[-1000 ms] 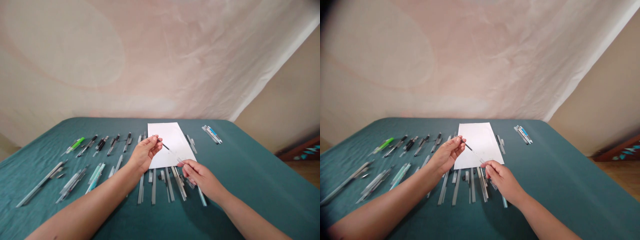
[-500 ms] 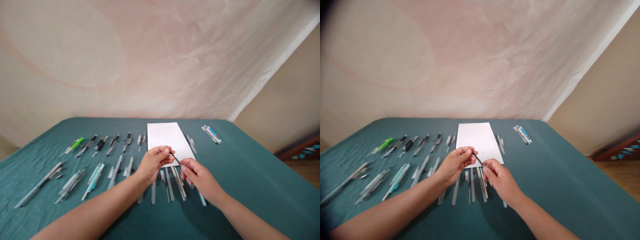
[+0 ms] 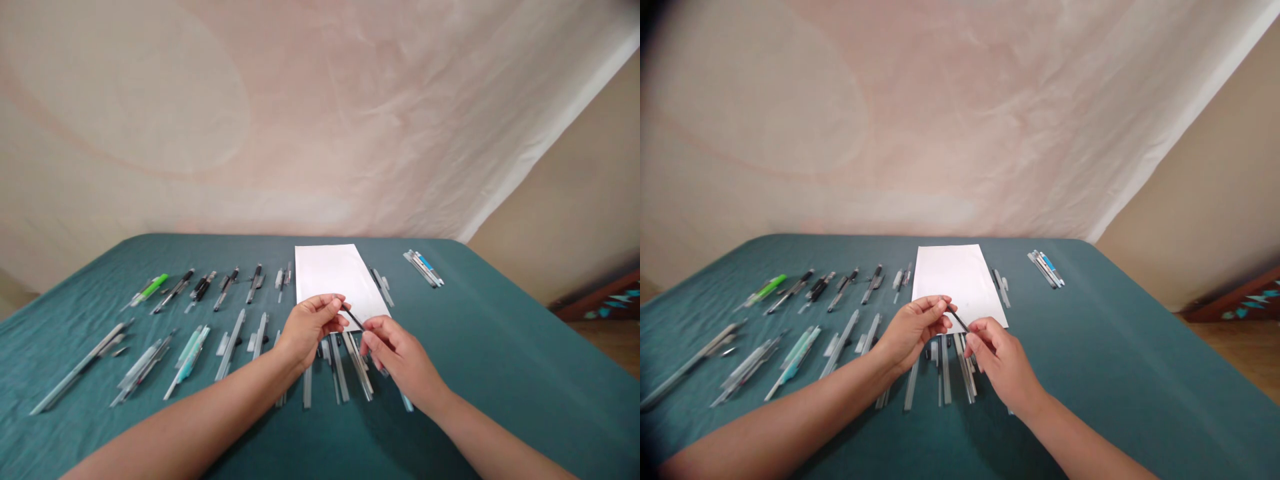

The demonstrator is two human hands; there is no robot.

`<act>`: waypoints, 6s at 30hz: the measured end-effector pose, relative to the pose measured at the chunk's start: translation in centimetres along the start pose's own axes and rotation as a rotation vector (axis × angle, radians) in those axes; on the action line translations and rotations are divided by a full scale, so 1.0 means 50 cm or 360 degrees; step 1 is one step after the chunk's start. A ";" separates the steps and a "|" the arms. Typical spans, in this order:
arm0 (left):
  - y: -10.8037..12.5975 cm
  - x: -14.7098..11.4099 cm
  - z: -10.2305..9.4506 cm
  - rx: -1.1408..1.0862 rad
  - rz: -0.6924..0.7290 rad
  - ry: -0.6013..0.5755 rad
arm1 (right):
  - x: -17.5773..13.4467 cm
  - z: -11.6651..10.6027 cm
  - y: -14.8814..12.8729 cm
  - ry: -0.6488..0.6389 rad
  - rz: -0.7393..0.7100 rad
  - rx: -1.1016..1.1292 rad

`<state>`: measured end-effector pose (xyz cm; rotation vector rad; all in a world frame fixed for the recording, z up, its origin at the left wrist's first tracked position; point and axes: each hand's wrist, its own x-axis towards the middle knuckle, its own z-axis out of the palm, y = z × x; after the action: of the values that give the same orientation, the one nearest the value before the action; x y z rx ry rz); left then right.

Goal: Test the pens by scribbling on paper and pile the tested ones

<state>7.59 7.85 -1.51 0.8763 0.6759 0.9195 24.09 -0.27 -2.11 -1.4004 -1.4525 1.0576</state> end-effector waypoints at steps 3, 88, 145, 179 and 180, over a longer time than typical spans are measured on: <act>0.000 0.001 -0.001 0.0019 0.0001 -0.0013 | 0.004 0.000 0.001 -0.0163 0.0120 0.0326; 0.024 -0.013 0.003 0.0731 -0.0326 -0.0349 | 0.017 -0.168 0.001 0.0363 -0.0224 0.0082; 0.039 -0.014 -0.010 0.1348 -0.0339 -0.0548 | 0.009 -0.107 0.006 -0.0050 -0.0425 -0.0991; 0.043 -0.034 0.000 0.2138 0.0837 -0.0510 | 0.004 -0.091 0.016 -0.0098 -0.0423 -0.1096; 0.045 -0.032 -0.002 0.2120 0.0794 -0.0491 | 0.004 -0.090 0.016 -0.0074 -0.0427 -0.1074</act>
<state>5.93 7.20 0.60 2.3982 0.7833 0.6504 28.61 0.06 -1.57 -1.5649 -2.0785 0.4377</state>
